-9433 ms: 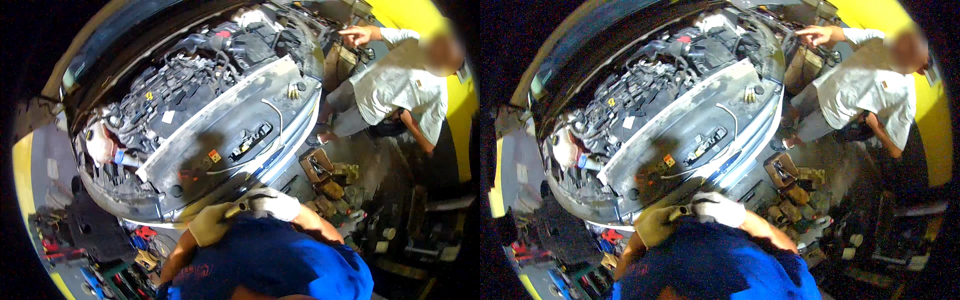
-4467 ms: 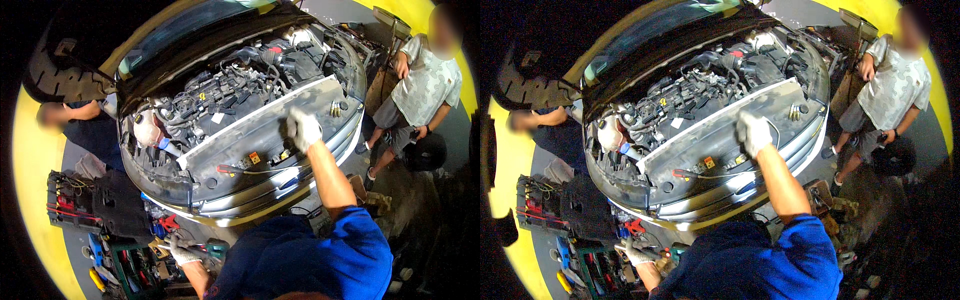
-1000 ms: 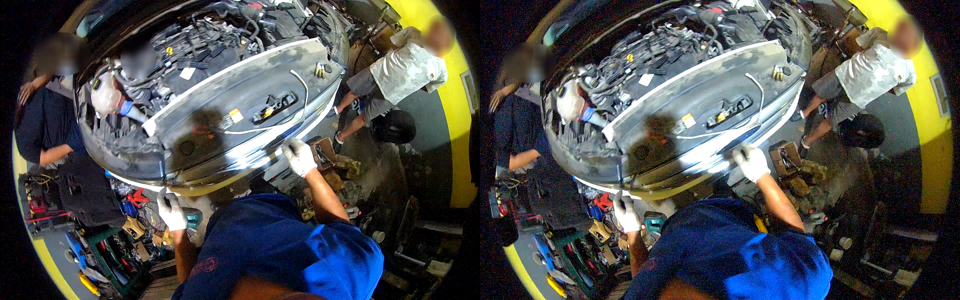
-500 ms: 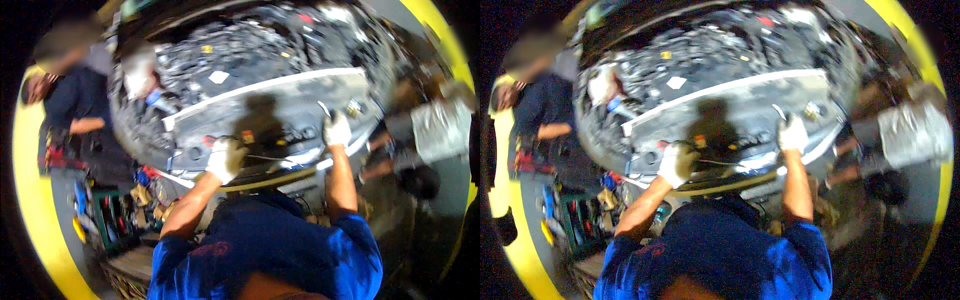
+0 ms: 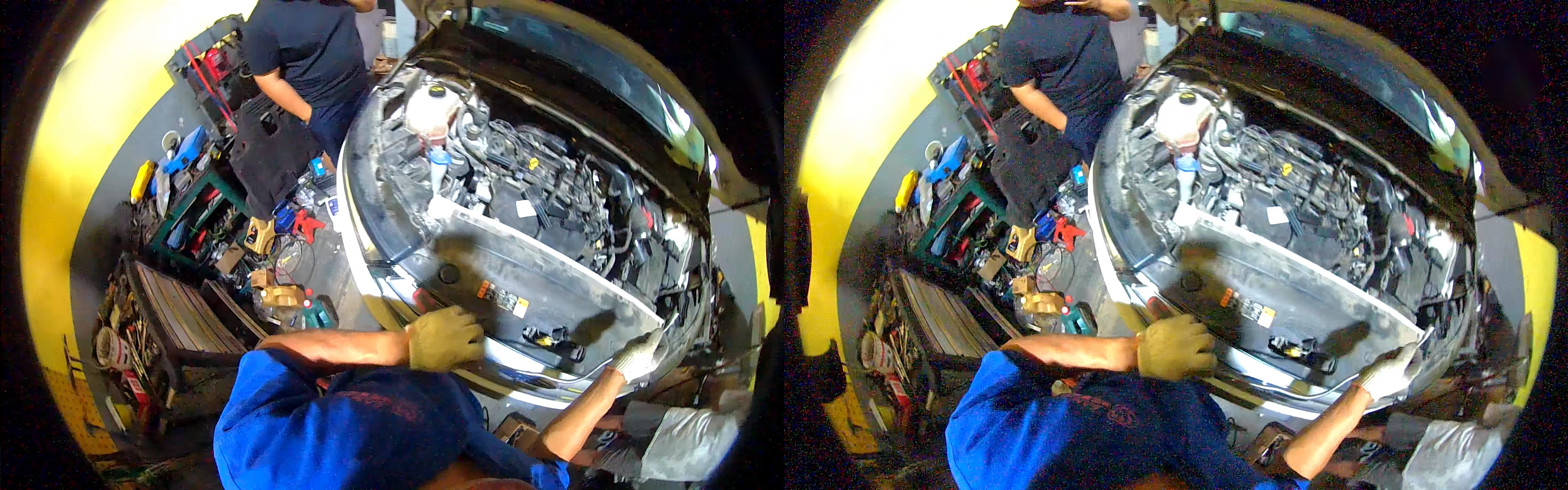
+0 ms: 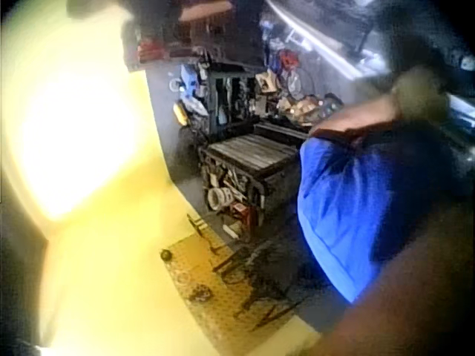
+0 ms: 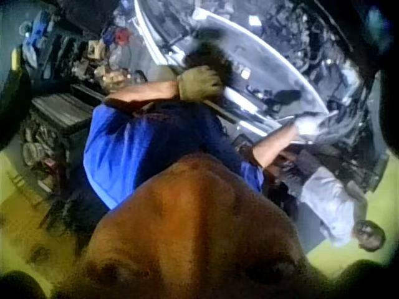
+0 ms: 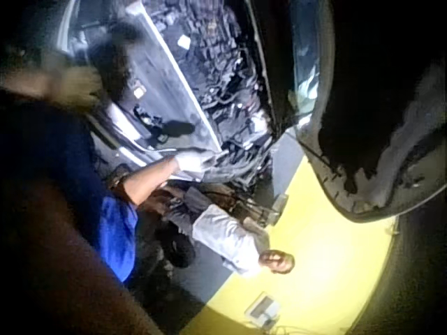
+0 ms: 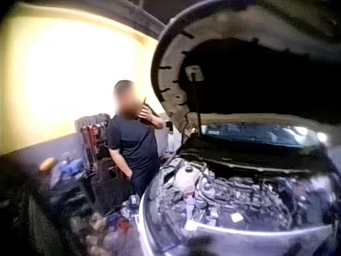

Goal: The person uses a ratchet to loosen bolts on an engine and then uses their hands to disconnect electrical connectors and hoses from the engine block.

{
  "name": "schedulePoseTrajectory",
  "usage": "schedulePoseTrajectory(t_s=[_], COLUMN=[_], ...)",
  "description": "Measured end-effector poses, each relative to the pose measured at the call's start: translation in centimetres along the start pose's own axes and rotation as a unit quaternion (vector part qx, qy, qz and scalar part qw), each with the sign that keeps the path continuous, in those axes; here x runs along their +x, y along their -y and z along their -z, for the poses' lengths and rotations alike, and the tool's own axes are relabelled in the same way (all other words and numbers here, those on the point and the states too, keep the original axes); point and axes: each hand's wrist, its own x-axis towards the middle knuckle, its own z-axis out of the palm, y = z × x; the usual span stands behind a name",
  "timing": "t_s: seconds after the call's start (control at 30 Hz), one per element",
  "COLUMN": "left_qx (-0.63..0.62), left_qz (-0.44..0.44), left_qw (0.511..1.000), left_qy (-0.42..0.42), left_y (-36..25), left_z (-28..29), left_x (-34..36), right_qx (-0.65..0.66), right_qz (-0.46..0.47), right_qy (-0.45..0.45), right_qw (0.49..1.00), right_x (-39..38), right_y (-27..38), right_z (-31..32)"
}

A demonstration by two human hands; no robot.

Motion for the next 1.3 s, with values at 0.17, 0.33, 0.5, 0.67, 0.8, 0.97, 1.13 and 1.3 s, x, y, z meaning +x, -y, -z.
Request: schedulePoseTrajectory(t_s=[0.17,0.33,0.5,0.67,0.8,0.97,1.13,1.3], left_qx=[-0.037,-0.1,-0.052,-0.105,-0.193,-0.219,-0.261,-0.263], left_qz=[0.082,0.44,0.56,0.656,0.768,0.857,0.883,0.889], left_qw=[0.994,0.871,0.778,0.693,0.564,0.416,0.331,0.251], left_qy=[-0.064,-0.194,-0.281,-0.281,-0.234,-0.212,-0.205,-0.28], left_y=[-0.7,-0.6,-0.6,-6.4,-8.1,-12.0,-19.1,-25.8], left_z=[3.5,5.7,8.4,6.3,5.5,1.1,-5.5,-8.1], left_x=[-7.4,-14.2,-25.4,-33.2,-34.7,-39.2,-43.5,-41.9], right_qx=[0.114,0.229,0.158,-0.047,-0.279,-0.226,-0.194,-0.244], right_qz=[-0.071,-0.178,-0.337,-0.341,-0.072,-0.05,0.023,-0.174], right_qy=[0.018,0.308,0.579,0.731,0.793,0.807,0.857,0.919], right_qw=[0.991,0.906,0.725,0.59,0.537,0.543,0.477,0.257], right_x=[-9.3,-28.5,-50.0,-65.1,-71.9,-76.5,-78.8,-79.8], right_y=[11.9,18.8,20.0,8.6,0.2,-5.2,-11.5,-5.4], right_z=[-12.0,-22.3,-23.8,-24.2,-24.7,-21.6,-25.0,-23.1])
